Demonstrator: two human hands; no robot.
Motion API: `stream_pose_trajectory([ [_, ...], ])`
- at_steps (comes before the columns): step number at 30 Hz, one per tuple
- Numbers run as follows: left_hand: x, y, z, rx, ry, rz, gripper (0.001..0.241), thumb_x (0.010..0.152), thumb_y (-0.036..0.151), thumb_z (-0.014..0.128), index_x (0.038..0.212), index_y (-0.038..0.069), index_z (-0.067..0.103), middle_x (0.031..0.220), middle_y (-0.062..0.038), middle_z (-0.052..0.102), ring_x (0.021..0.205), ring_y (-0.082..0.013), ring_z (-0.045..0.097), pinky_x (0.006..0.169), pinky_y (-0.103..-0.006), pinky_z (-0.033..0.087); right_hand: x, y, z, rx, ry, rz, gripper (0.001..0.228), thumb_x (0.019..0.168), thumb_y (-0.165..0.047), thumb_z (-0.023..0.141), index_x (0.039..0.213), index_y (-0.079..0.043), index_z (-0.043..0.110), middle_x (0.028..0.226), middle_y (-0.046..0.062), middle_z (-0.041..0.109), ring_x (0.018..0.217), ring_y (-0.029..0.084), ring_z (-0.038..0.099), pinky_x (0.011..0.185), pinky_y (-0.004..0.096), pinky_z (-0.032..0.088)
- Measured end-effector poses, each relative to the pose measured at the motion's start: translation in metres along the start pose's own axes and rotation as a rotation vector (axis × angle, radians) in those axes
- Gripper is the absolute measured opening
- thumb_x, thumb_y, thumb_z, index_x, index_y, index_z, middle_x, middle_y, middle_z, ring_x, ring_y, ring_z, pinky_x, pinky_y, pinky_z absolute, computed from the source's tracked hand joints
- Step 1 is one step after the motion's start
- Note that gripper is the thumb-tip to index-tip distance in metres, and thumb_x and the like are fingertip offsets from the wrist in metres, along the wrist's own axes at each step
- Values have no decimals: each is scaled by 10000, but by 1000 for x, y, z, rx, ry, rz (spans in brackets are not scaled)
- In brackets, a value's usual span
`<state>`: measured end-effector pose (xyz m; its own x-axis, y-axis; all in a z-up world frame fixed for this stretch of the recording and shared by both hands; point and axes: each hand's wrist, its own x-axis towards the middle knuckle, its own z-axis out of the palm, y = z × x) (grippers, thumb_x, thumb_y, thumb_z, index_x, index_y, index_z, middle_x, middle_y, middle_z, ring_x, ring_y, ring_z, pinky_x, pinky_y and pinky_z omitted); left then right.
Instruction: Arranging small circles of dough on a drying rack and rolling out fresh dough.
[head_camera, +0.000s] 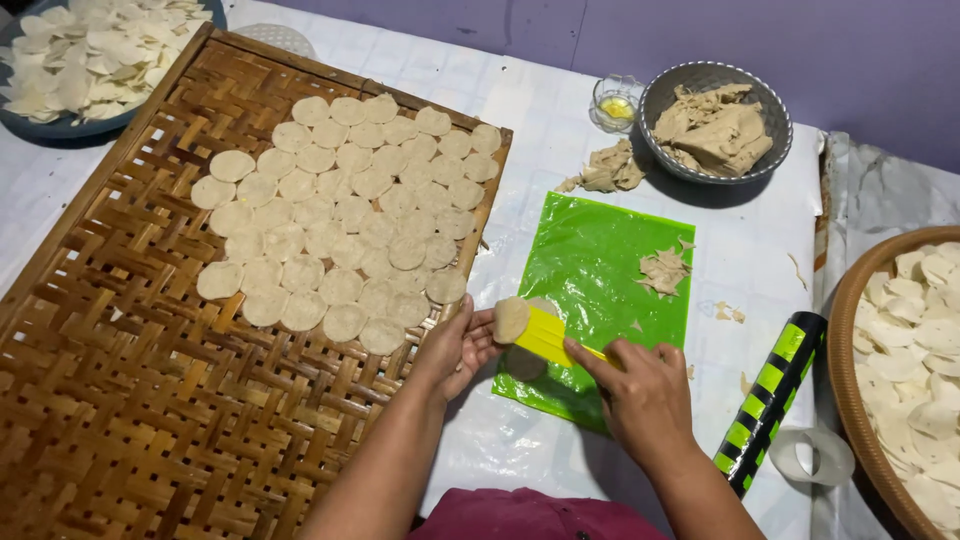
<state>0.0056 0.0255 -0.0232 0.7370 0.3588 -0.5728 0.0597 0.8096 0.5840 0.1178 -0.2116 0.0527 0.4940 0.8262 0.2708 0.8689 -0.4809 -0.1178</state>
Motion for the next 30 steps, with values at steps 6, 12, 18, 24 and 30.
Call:
stream_pose_trajectory([
  [6,-3,-6,-4,414,74,176,181,938,105,732,1061,-15,790,772,-62,693,596,-91,535,556,-200,440,-15,-10,-3,-40,-39,57,515,783,-180,734,1229,-437,738,791,-57,645,654,169,575,879,449,429],
  [12,-44,-12,27,704,231,535,141,864,24,740,994,-1,789,859,-77,786,737,-123,700,691,-237,586,-19,-33,2,-104,-218,161,408,878,-163,700,1224,-373,743,731,-29,682,587,156,558,776,388,414],
  [18,-98,28,8,555,379,420,188,911,79,707,1089,43,756,1030,-151,788,862,-212,778,714,-278,705,-32,-35,2,-72,-417,343,443,890,-288,681,1305,-442,679,733,-61,642,661,156,552,890,345,406],
  [24,-130,91,-103,925,880,672,153,982,171,678,1113,144,751,847,-40,759,495,-67,510,405,-208,418,-72,-12,16,-161,-453,399,373,933,-387,615,1280,-512,672,895,-85,723,704,162,636,898,319,437],
  [30,-156,148,-155,977,1144,729,143,1021,196,656,1134,165,738,923,-12,767,567,-70,581,461,-237,432,-95,1,29,-307,-560,454,473,923,-416,623,1350,-612,567,1015,-154,754,761,111,760,873,272,540],
])
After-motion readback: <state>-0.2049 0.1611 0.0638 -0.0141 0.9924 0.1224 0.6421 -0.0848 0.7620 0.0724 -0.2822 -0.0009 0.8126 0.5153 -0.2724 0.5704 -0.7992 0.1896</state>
